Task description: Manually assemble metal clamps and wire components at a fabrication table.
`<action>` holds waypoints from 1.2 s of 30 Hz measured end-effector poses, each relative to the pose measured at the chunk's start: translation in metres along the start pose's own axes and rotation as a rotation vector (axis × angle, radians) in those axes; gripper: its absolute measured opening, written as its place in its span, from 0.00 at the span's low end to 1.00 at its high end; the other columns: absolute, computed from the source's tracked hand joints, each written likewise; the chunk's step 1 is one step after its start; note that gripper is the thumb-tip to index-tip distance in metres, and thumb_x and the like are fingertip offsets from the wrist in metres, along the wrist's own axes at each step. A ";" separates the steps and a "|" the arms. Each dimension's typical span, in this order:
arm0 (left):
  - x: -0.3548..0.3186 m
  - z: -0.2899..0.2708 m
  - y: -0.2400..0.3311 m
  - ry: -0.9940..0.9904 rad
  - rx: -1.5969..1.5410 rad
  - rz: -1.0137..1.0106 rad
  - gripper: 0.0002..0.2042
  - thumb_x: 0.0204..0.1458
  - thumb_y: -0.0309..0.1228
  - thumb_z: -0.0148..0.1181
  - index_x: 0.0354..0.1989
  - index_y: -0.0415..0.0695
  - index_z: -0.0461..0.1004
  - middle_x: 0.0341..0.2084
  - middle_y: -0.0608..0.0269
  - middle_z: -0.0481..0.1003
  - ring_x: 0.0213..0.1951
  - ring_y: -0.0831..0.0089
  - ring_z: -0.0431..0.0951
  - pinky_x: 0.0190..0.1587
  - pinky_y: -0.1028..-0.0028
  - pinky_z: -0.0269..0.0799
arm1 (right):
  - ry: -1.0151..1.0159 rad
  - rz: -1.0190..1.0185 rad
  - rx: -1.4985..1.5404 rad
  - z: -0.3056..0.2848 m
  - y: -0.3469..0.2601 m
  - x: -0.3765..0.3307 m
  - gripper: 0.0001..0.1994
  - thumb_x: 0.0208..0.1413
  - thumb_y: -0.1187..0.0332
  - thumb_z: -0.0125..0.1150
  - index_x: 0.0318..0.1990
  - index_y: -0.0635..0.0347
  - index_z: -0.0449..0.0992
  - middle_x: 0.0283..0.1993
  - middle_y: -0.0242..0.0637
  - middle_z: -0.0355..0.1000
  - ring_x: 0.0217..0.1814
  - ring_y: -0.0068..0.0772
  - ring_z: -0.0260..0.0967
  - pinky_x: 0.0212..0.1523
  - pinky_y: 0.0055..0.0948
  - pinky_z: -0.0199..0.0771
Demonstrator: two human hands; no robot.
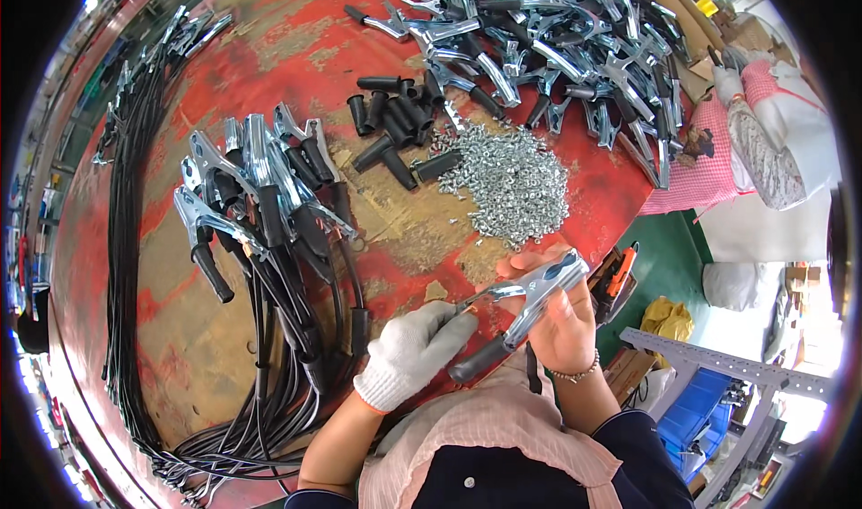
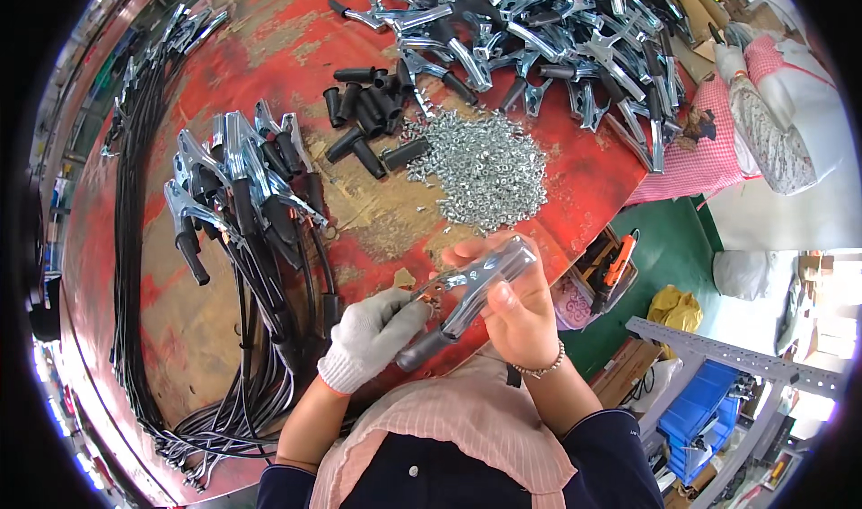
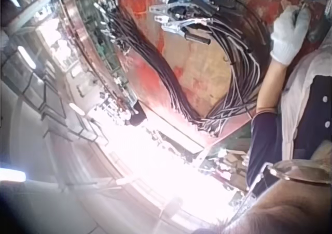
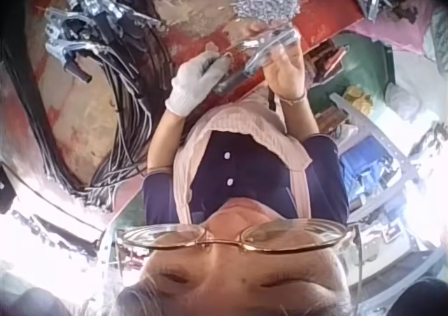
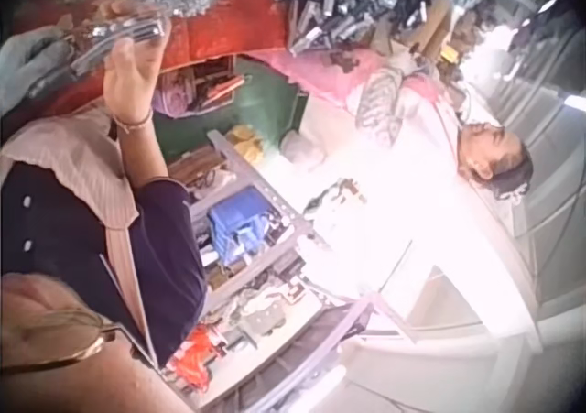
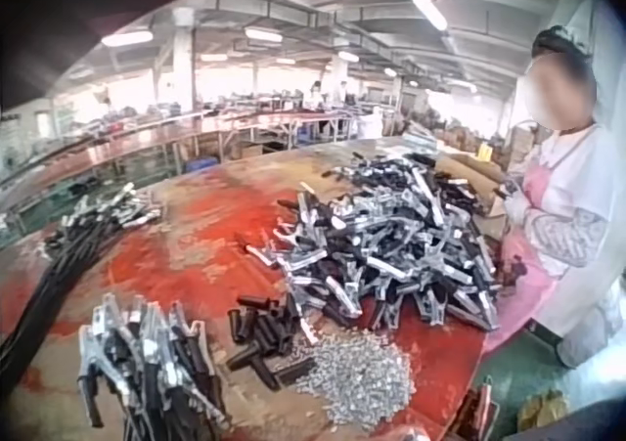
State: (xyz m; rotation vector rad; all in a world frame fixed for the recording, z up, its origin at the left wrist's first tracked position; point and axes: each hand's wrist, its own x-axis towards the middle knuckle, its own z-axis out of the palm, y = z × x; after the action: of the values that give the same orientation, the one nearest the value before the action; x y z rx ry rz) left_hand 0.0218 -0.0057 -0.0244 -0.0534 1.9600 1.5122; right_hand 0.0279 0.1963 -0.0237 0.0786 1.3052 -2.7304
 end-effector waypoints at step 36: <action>0.003 0.013 -0.003 0.204 -0.071 0.238 0.13 0.57 0.35 0.56 0.46 0.40 0.75 0.29 0.56 0.79 0.32 0.66 0.82 0.36 0.70 0.75 | -0.013 0.081 0.019 0.011 -0.005 -0.003 0.25 0.64 0.61 0.53 0.63 0.57 0.54 0.59 0.48 0.64 0.65 0.46 0.63 0.59 0.42 0.69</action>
State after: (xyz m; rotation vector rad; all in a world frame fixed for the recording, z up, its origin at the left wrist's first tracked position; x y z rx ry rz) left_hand 0.0268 0.0054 -0.0298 -0.0048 2.1330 1.7914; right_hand 0.0298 0.1912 -0.0121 0.1124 1.2447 -2.6711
